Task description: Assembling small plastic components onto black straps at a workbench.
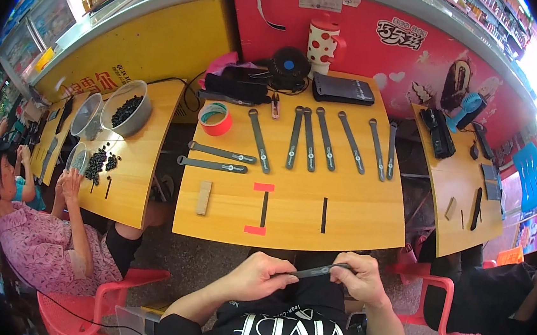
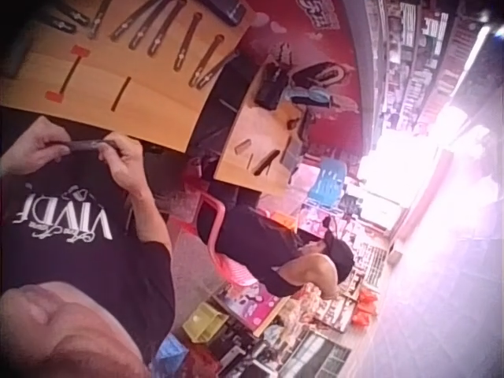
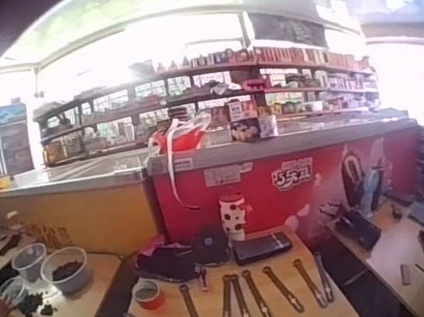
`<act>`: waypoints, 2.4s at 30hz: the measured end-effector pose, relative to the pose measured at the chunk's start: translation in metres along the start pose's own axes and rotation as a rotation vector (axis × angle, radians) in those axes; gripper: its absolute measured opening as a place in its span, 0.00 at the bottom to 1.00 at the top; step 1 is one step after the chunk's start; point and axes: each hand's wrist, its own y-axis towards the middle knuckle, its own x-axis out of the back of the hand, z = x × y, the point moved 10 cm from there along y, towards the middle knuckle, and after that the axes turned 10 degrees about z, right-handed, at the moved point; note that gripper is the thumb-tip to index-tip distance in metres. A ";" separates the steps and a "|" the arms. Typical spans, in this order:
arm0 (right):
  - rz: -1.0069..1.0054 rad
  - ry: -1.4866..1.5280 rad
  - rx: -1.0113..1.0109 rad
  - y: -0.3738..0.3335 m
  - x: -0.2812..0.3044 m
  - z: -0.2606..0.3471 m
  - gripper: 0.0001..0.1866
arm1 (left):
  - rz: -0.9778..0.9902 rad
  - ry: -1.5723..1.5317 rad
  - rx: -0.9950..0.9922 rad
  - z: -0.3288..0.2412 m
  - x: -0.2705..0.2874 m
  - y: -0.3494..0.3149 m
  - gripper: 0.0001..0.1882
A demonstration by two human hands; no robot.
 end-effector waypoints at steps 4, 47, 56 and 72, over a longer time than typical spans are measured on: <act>-0.189 0.096 0.053 -0.019 0.028 -0.022 0.04 | -0.071 -0.144 0.050 0.028 0.022 -0.014 0.05; -0.390 -0.081 -0.151 0.081 0.084 -0.087 0.03 | -0.763 0.066 0.289 0.102 0.147 0.019 0.08; -0.336 -0.376 -0.113 0.097 0.076 -0.069 0.03 | -0.765 0.162 0.325 0.097 0.150 0.017 0.08; -0.436 -0.478 -0.117 0.103 0.077 -0.064 0.05 | -0.773 0.059 0.343 0.109 0.150 0.017 0.08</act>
